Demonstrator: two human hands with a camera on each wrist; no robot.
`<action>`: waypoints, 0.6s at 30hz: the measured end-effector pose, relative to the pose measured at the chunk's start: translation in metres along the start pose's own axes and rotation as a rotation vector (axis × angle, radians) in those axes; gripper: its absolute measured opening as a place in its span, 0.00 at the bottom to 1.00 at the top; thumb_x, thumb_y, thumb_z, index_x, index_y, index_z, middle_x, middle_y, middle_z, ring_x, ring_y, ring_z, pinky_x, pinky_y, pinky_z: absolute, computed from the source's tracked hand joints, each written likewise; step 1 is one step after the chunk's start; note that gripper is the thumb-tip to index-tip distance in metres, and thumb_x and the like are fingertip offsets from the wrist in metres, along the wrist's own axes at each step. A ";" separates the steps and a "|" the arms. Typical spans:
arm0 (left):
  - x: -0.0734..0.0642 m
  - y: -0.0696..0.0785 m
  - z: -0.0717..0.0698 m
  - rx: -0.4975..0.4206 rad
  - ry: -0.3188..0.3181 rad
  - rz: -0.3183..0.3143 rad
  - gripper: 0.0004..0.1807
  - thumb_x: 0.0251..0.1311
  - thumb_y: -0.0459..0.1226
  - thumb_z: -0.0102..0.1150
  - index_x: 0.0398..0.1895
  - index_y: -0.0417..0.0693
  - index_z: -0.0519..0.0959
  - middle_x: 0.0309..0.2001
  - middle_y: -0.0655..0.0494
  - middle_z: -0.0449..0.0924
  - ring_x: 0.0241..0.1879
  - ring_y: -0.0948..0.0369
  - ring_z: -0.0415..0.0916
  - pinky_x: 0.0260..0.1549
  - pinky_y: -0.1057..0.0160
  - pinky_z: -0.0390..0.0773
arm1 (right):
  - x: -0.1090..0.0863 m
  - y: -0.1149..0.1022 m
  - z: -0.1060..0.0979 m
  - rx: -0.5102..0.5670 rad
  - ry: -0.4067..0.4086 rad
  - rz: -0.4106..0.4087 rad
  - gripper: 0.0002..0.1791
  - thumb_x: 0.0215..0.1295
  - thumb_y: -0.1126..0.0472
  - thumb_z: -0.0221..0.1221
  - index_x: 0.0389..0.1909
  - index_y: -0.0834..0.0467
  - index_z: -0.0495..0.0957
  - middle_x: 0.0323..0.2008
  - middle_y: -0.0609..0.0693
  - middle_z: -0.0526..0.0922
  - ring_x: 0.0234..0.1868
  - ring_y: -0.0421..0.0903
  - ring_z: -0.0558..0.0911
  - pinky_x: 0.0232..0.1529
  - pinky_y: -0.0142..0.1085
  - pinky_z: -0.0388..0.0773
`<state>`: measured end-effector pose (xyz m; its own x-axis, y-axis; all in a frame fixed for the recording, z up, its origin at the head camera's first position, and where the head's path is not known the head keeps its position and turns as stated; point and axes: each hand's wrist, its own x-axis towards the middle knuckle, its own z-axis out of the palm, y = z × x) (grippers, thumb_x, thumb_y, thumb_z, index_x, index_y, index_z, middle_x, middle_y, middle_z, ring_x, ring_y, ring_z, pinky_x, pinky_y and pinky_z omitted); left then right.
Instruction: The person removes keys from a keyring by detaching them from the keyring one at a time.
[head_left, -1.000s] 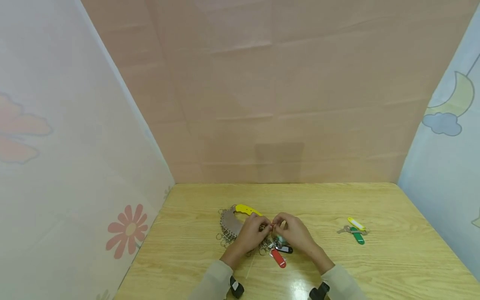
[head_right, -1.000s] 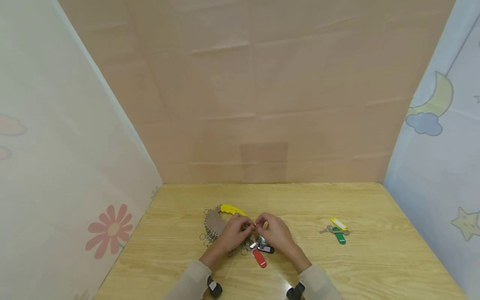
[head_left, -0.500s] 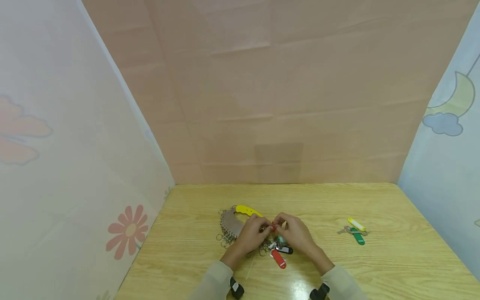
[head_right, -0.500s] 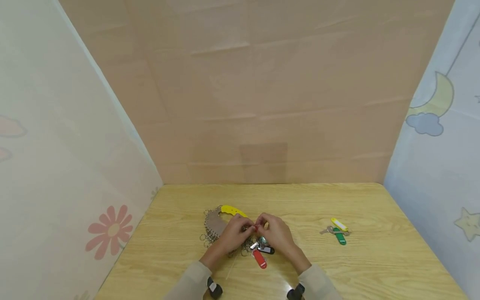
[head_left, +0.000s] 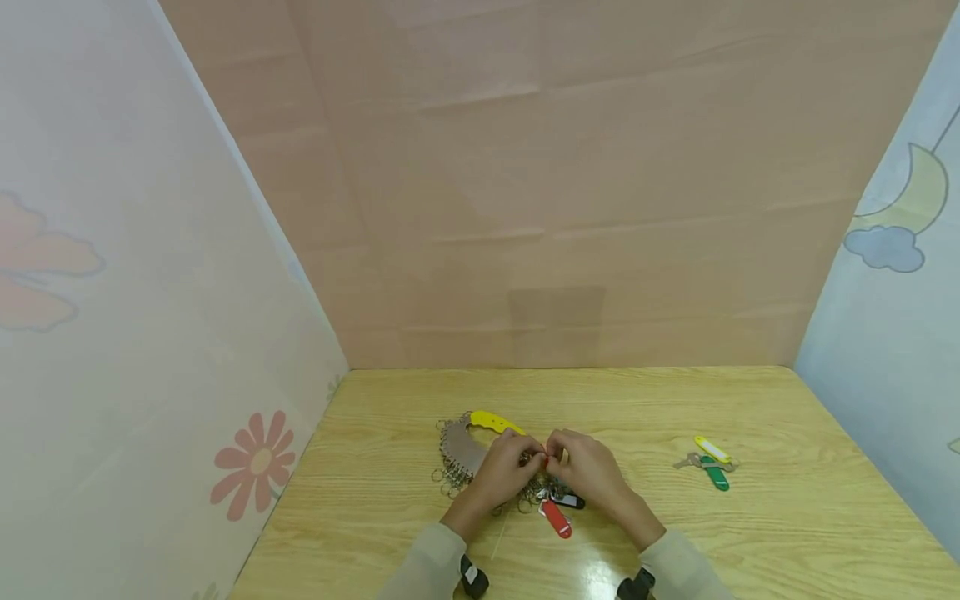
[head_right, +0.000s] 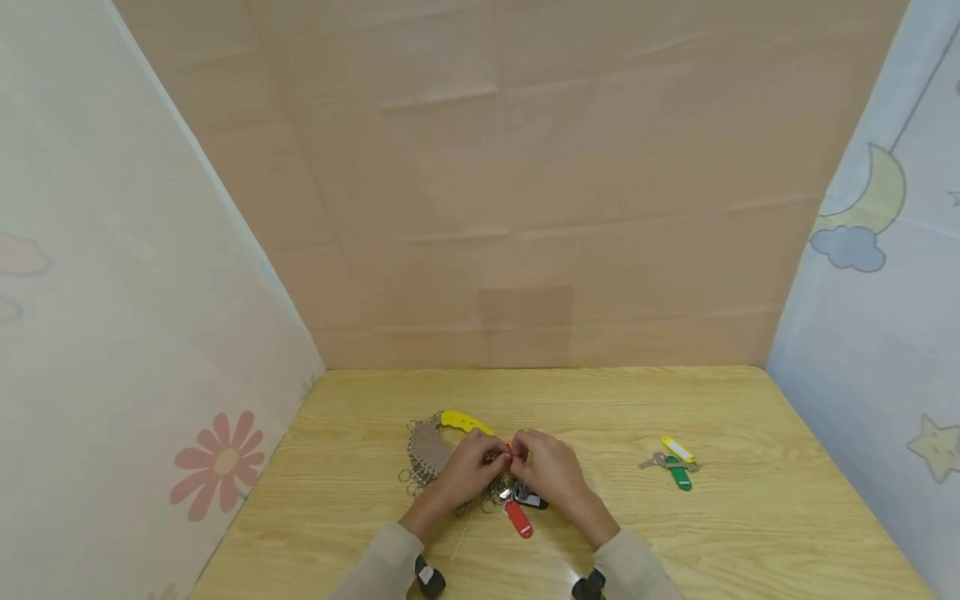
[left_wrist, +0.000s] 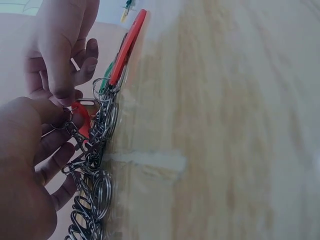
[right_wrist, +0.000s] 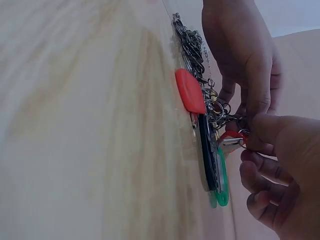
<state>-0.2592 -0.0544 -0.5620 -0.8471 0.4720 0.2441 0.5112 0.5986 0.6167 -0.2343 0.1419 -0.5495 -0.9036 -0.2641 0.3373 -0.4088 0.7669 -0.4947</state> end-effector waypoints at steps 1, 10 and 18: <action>0.000 0.000 0.000 -0.001 0.002 0.000 0.08 0.78 0.43 0.61 0.44 0.58 0.90 0.40 0.67 0.87 0.38 0.70 0.67 0.39 0.70 0.69 | 0.000 0.000 0.000 0.006 0.002 0.000 0.12 0.59 0.64 0.72 0.30 0.46 0.79 0.28 0.36 0.79 0.22 0.31 0.65 0.23 0.28 0.64; 0.000 0.001 -0.002 -0.001 0.014 0.003 0.08 0.77 0.43 0.62 0.44 0.58 0.90 0.39 0.66 0.88 0.37 0.70 0.66 0.39 0.71 0.68 | 0.001 0.000 -0.001 -0.042 0.019 -0.019 0.12 0.61 0.62 0.73 0.30 0.44 0.80 0.29 0.35 0.81 0.21 0.30 0.64 0.22 0.28 0.63; -0.001 0.003 -0.001 -0.003 0.013 0.012 0.08 0.77 0.43 0.62 0.43 0.58 0.90 0.38 0.67 0.88 0.36 0.71 0.66 0.39 0.71 0.67 | 0.000 0.002 0.002 -0.074 0.052 -0.093 0.14 0.58 0.63 0.75 0.29 0.44 0.78 0.26 0.35 0.78 0.20 0.30 0.63 0.21 0.27 0.62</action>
<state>-0.2575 -0.0541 -0.5595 -0.8430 0.4704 0.2610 0.5206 0.5910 0.6161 -0.2355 0.1422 -0.5517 -0.8537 -0.3066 0.4210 -0.4780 0.7823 -0.3995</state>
